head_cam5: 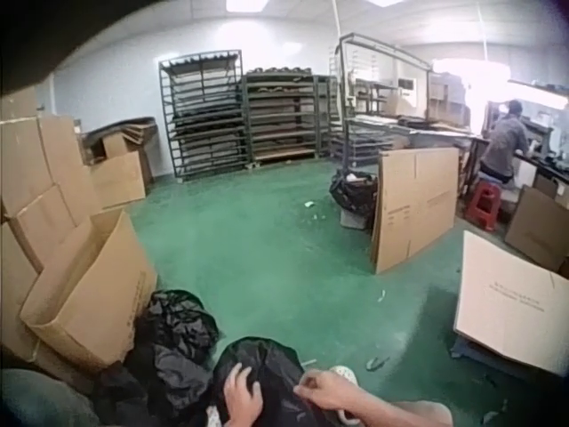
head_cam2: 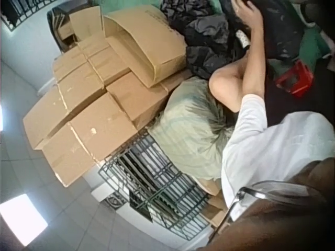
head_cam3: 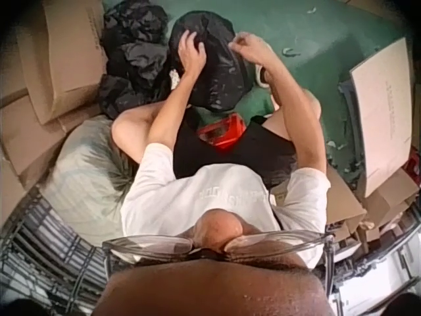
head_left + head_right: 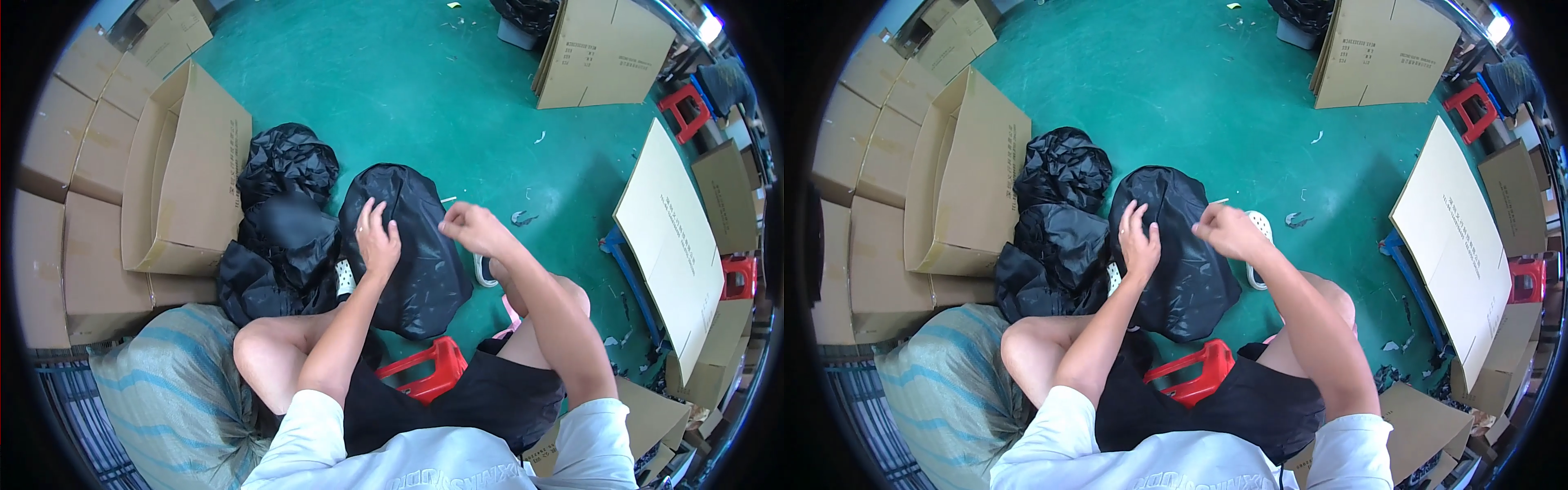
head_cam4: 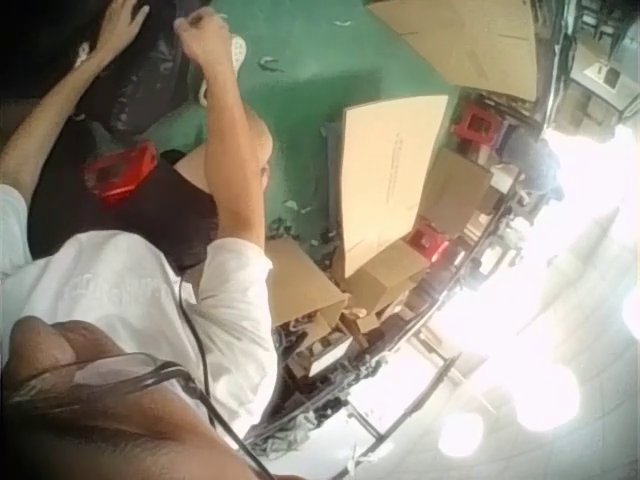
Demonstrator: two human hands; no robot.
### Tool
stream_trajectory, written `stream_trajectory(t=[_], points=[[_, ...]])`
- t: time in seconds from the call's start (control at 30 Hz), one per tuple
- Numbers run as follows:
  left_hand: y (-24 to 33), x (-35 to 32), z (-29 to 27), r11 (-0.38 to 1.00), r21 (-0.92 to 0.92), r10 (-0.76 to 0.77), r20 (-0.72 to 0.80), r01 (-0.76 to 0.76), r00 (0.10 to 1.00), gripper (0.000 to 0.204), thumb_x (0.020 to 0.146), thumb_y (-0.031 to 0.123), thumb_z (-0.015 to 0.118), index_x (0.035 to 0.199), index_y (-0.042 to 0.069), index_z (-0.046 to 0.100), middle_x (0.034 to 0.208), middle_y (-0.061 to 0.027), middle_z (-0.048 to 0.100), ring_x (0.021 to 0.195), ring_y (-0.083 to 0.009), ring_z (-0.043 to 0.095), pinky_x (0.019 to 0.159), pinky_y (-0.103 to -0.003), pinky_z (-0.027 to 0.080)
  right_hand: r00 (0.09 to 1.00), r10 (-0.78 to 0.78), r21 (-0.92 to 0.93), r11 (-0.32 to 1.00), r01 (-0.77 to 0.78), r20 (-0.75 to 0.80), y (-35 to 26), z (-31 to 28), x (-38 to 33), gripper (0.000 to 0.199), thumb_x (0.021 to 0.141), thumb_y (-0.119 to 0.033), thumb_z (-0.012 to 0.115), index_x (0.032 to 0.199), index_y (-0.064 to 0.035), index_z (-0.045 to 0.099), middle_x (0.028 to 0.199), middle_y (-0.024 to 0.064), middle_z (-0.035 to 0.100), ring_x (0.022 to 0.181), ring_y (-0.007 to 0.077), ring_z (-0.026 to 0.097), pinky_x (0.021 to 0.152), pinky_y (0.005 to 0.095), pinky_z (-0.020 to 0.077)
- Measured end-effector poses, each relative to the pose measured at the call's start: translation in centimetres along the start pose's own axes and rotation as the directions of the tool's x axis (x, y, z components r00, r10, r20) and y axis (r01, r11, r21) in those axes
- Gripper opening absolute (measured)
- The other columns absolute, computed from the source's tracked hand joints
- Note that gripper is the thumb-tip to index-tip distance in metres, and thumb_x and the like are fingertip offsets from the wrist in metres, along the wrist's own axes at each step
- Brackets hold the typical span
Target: The person is inspecting and folding black fabric covers while sitting on a stool in a warehouse.
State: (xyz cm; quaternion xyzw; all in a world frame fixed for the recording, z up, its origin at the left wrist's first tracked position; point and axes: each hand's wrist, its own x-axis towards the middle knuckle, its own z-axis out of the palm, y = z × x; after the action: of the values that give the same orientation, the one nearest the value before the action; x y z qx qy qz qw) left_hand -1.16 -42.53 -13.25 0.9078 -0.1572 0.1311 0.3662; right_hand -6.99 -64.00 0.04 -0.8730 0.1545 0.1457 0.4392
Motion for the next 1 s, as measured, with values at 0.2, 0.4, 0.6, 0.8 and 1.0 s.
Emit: stream_trajectory(t=[0.2, 0.4, 0.6, 0.8, 1.0], points=[[-1.1, 2.6, 5.2, 0.950, 0.298, -0.033, 0.387, -0.091, 0.922, 0.073, 0.088, 0.037, 0.062, 0.150, 0.017, 0.031, 0.160, -0.0137, 0.017, 0.147, -0.0332, 0.018, 0.118, -0.052, 0.015, 0.923, -0.194, -0.430, 0.840, 0.332, 0.334, -1.5, -1.0, -0.8, 0.048, 0.087, -0.033, 0.065, 0.122, -0.0020, 0.055, 0.119, 0.0216, 0.061, 0.110, 0.0369, 0.060, 0.095, 0.0443, 0.0468], [-2.2, 2.0, 8.3, 0.849, 0.506, -0.057, 0.369, -0.150, 0.928, 0.079, 0.091, 0.065, 0.043, 0.155, 0.026, 0.019, 0.162, -0.0118, 0.007, 0.149, -0.0324, 0.007, 0.117, -0.058, 0.004, 0.926, -0.233, -0.362, 0.870, 0.335, 0.296, -2.2, -3.3, -0.1, 0.046, 0.088, -0.029, 0.063, 0.123, -0.0006, 0.055, 0.117, 0.0221, 0.062, 0.111, 0.0371, 0.060, 0.095, 0.0451, 0.0469], [-2.5, 3.4, 6.4, 0.875, 0.471, -0.165, 0.512, -0.115, 0.843, 0.088, 0.086, 0.068, 0.049, 0.156, 0.026, 0.015, 0.162, -0.0126, 0.005, 0.149, -0.0334, 0.006, 0.118, -0.056, 0.006, 0.943, -0.231, -0.352, 0.885, 0.306, 0.239, -2.4, -3.2, 1.7, 0.046, 0.088, -0.029, 0.064, 0.124, -0.0014, 0.055, 0.120, 0.0223, 0.062, 0.113, 0.0370, 0.059, 0.096, 0.0446, 0.0466], [-4.5, 13.5, -0.8, 0.881, 0.131, -0.239, 0.953, 0.454, 0.189, 0.068, 0.086, 0.060, 0.062, 0.132, 0.009, 0.057, 0.128, -0.0105, 0.062, 0.119, -0.0226, 0.056, 0.099, -0.035, 0.043, 0.921, -0.176, -0.379, 0.872, 0.310, 0.349, -1.6, -0.9, 2.8, 0.048, 0.090, -0.032, 0.062, 0.126, -0.0015, 0.053, 0.126, 0.0232, 0.059, 0.121, 0.0354, 0.054, 0.101, 0.0441, 0.0445], [-16.1, 11.1, -14.9, 0.930, 0.227, -0.366, 0.492, 0.289, 0.790, 0.051, 0.086, 0.042, 0.066, 0.119, 0.004, 0.064, 0.114, -0.0165, 0.067, 0.106, -0.0276, 0.064, 0.093, -0.037, 0.048, 0.911, -0.246, -0.322, 0.878, 0.354, 0.332, -1.5, -1.1, 1.6, 0.048, 0.088, -0.033, 0.063, 0.126, -0.0044, 0.055, 0.115, 0.0192, 0.064, 0.111, 0.0356, 0.059, 0.095, 0.0430, 0.0462]])
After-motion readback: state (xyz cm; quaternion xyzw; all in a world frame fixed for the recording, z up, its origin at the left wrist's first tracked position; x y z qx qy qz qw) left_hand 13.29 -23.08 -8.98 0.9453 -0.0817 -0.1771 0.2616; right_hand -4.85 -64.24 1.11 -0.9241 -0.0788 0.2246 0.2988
